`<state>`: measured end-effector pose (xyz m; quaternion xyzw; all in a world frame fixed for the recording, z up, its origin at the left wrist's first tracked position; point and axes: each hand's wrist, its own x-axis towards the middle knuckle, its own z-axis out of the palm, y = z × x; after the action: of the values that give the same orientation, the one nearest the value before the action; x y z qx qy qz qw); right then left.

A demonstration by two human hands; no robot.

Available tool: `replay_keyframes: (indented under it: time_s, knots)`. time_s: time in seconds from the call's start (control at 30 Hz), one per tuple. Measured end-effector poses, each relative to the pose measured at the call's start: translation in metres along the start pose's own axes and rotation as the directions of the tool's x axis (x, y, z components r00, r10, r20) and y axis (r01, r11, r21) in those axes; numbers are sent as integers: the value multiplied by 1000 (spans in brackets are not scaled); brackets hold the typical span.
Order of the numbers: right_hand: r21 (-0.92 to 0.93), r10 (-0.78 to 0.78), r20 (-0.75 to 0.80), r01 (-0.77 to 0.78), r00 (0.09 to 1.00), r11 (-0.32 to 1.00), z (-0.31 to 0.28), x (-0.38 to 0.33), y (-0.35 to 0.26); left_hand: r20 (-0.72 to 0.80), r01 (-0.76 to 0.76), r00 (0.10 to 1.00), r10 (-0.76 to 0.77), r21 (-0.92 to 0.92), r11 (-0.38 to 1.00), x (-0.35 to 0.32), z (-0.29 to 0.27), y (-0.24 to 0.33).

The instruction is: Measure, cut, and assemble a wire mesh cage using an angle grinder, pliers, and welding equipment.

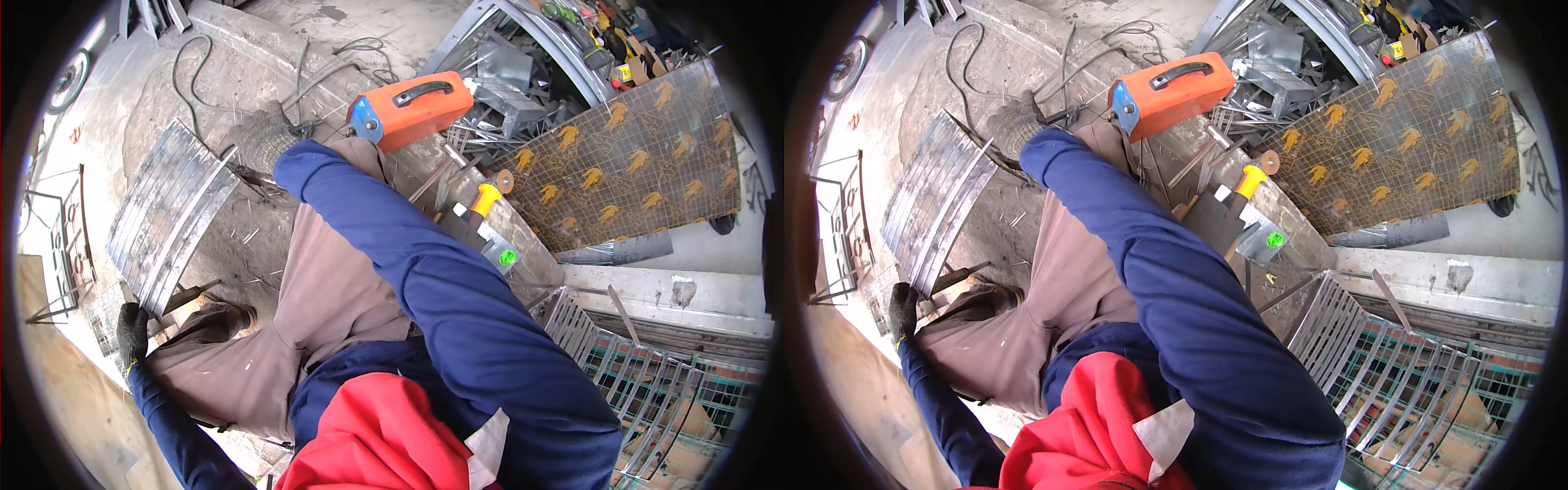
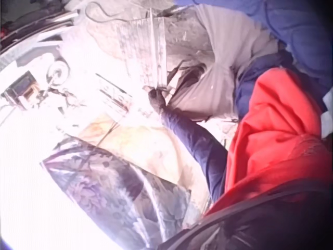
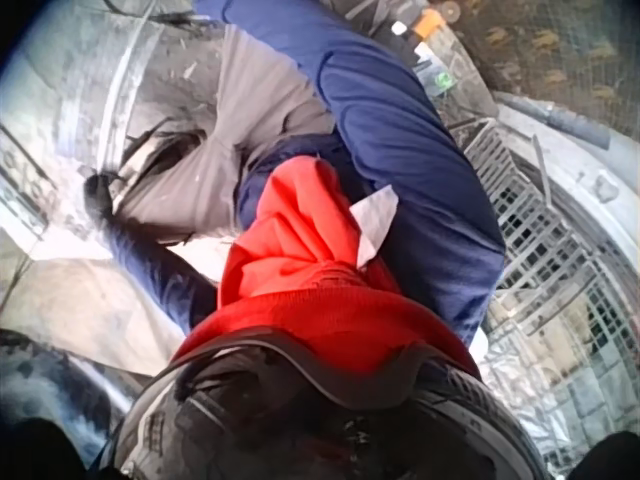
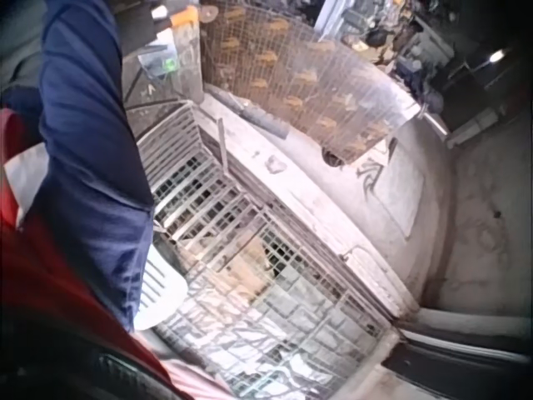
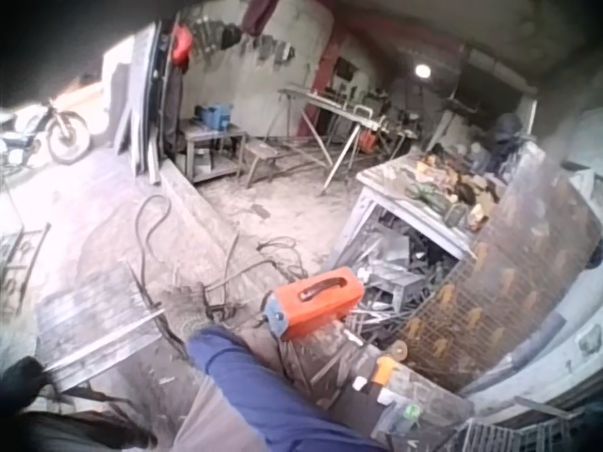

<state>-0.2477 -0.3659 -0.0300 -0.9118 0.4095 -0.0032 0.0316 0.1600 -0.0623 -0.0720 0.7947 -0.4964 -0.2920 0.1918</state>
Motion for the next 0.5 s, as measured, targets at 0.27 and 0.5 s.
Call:
replay_keyframes:
  time_s: [0.27, 0.5]
  knots:
    - [33, 35, 220, -43, 975, 999, 9, 2, 7, 166, -65, 983, 72, -52, 997, 15, 0, -47]
    - [-29, 24, -88, -26, 996, 999, -1, 1, -2, -315, -62, 941, 125, 203, 977, 18, -11, -66]
